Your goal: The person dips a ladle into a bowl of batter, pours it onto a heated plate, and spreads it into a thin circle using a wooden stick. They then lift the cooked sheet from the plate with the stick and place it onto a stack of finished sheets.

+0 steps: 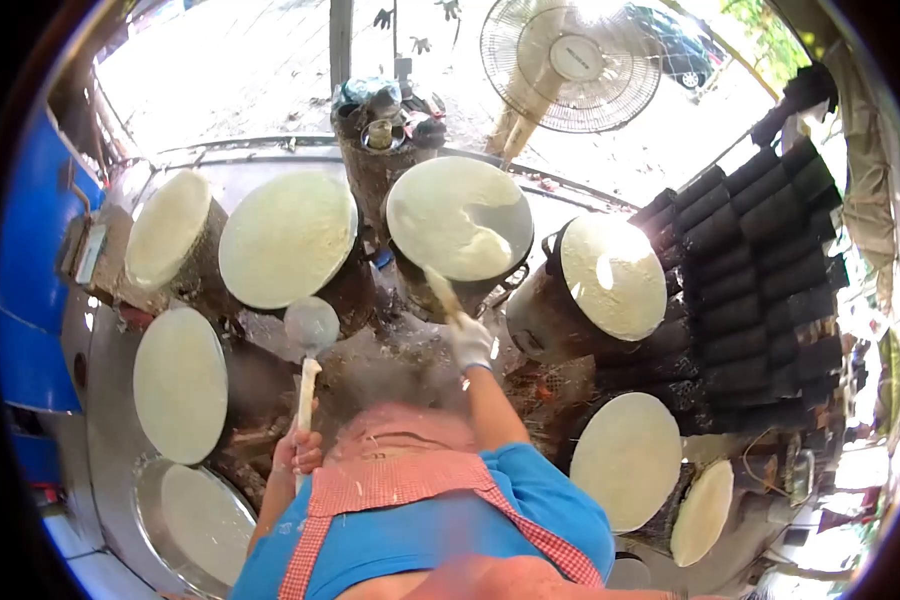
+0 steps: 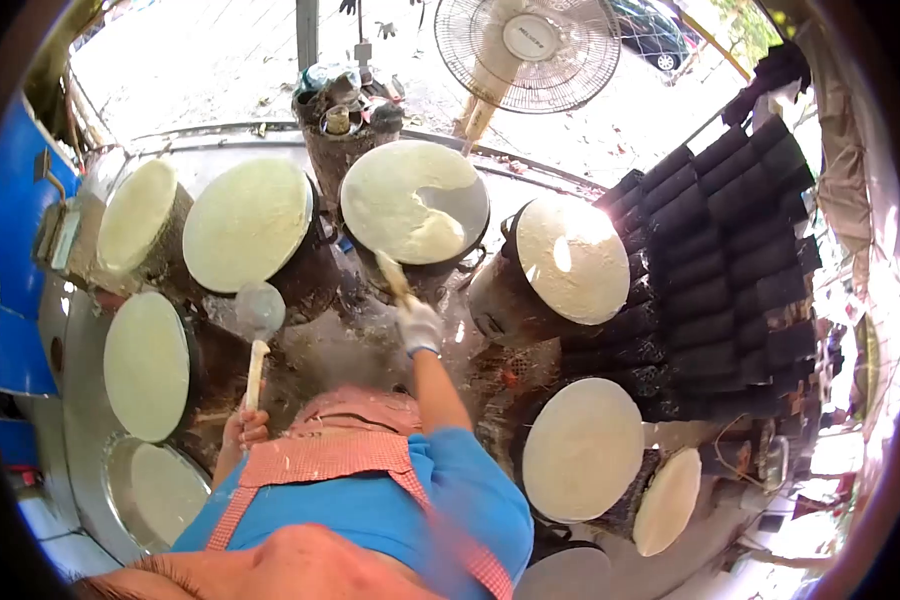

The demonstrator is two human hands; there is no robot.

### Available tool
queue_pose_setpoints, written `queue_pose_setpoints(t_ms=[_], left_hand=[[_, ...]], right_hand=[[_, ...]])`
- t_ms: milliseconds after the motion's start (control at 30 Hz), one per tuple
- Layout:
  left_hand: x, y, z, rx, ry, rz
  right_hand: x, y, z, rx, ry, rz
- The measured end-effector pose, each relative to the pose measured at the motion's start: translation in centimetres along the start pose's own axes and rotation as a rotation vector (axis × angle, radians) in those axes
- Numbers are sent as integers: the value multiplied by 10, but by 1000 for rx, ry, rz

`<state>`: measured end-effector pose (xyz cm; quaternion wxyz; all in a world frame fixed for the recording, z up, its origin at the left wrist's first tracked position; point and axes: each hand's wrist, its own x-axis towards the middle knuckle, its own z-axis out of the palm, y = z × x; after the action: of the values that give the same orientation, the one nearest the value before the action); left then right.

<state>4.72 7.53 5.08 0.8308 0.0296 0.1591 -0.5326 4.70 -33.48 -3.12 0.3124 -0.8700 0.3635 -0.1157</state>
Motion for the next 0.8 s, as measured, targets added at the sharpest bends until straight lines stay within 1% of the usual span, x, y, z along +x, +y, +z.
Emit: queue_pose_setpoints(t_ms=[33,67,100,133,200,267,300,333,367,400,467,500,533,600,633,667,700,733,767,800], left_hand=[[3,1,2,22,-29,-29],[5,-1,7,88,-38,-13],[7,1,6,121,-15,-12],[11,3,4,153,10,-12],[25,5,5,44,78,-49],[35,-2,2,-52,128,-87],[41,-1,5,-76,144,-109],[51,3,7,-94,155,-132],[53,5,-3,-80,59,-138],[55,6,-1,-35,99,-150],[57,7,-5,135,125,-114],[63,8,-2,203,286,-81],[70,12,-4,190,355,-85],[91,9,-15,139,481,-97],[99,6,-5,178,449,-136],[98,3,-1,149,464,-130],[102,-1,0,127,458,-121],[104,-6,-3,105,451,-110],[103,-9,-14,170,382,-114],[102,-9,-21,238,321,-112]], right_hand=[[1,10,-21,-100,35,64],[15,42,-25,-279,92,60],[17,37,-56,-241,139,93],[36,56,-51,-92,192,118],[48,3,-62,134,299,182],[52,6,-21,163,233,-1],[36,11,-11,-76,98,-80],[15,23,-6,-145,102,-141],[1,36,-13,-118,72,-49],[4,48,-29,-85,47,37],[32,53,-75,10,119,194],[59,78,-70,-18,145,108],[78,51,-83,222,206,154],[110,40,-61,143,277,41],[98,51,-49,-29,193,-77],[79,69,-35,-197,120,-200],[50,107,-14,-166,219,-388],[23,84,-55,-140,-35,-14],[22,129,-44,-44,10,-5],[49,145,-36,113,89,64]])
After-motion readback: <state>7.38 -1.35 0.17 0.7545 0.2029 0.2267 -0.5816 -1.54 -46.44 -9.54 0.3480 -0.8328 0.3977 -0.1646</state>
